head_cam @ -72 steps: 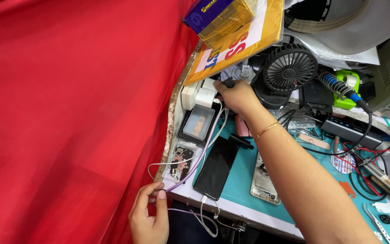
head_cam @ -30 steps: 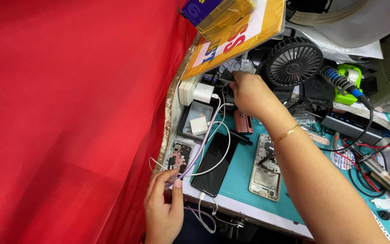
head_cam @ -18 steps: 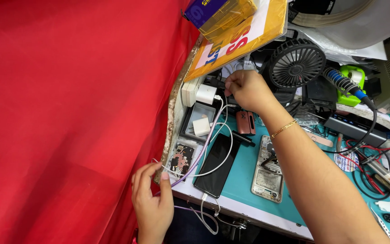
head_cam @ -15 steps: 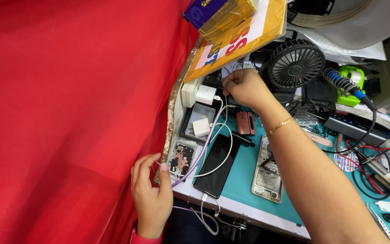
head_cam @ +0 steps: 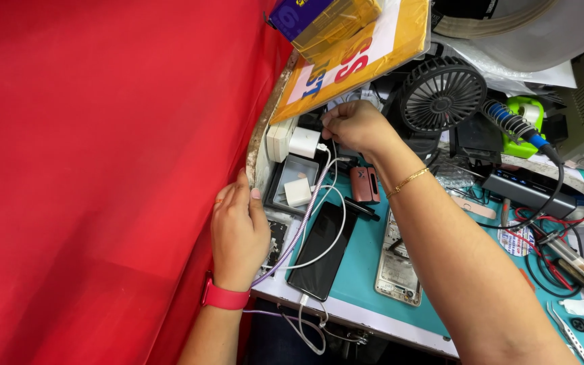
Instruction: Disassembling a mobile phone board by removing screws and components using specialized tools.
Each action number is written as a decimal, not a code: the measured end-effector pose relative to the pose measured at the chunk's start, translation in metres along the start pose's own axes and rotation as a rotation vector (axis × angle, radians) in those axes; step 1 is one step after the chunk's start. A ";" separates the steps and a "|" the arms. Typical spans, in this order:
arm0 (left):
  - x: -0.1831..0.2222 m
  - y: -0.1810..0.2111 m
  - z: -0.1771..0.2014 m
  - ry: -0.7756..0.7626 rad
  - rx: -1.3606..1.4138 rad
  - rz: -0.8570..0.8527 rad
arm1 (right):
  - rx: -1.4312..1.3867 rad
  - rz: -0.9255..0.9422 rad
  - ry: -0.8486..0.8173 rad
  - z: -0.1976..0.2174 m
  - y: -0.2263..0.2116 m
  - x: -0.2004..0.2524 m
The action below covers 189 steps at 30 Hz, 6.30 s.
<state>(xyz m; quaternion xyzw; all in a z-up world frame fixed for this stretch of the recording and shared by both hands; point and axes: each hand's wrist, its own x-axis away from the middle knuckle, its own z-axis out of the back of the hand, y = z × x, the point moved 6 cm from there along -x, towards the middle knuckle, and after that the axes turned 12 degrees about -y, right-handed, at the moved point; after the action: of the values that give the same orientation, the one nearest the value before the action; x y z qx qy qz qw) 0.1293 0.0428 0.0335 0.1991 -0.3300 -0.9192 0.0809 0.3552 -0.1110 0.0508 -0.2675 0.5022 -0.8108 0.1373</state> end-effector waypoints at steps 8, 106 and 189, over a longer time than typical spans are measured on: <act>0.013 0.007 0.007 -0.059 -0.049 -0.070 | 0.364 0.146 -0.030 0.004 -0.008 0.025; 0.106 0.118 -0.135 -0.589 -0.020 -0.054 | 0.681 -0.006 0.178 0.045 0.203 0.309; 0.105 0.138 -0.123 -0.405 0.145 -0.607 | 0.851 0.151 0.438 0.068 0.191 0.390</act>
<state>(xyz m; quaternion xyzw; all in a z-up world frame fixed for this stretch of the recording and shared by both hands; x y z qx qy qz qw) 0.0879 -0.1631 0.0020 0.1073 -0.3293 -0.8964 -0.2767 0.0660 -0.4402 0.0204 0.0266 0.1609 -0.9693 0.1842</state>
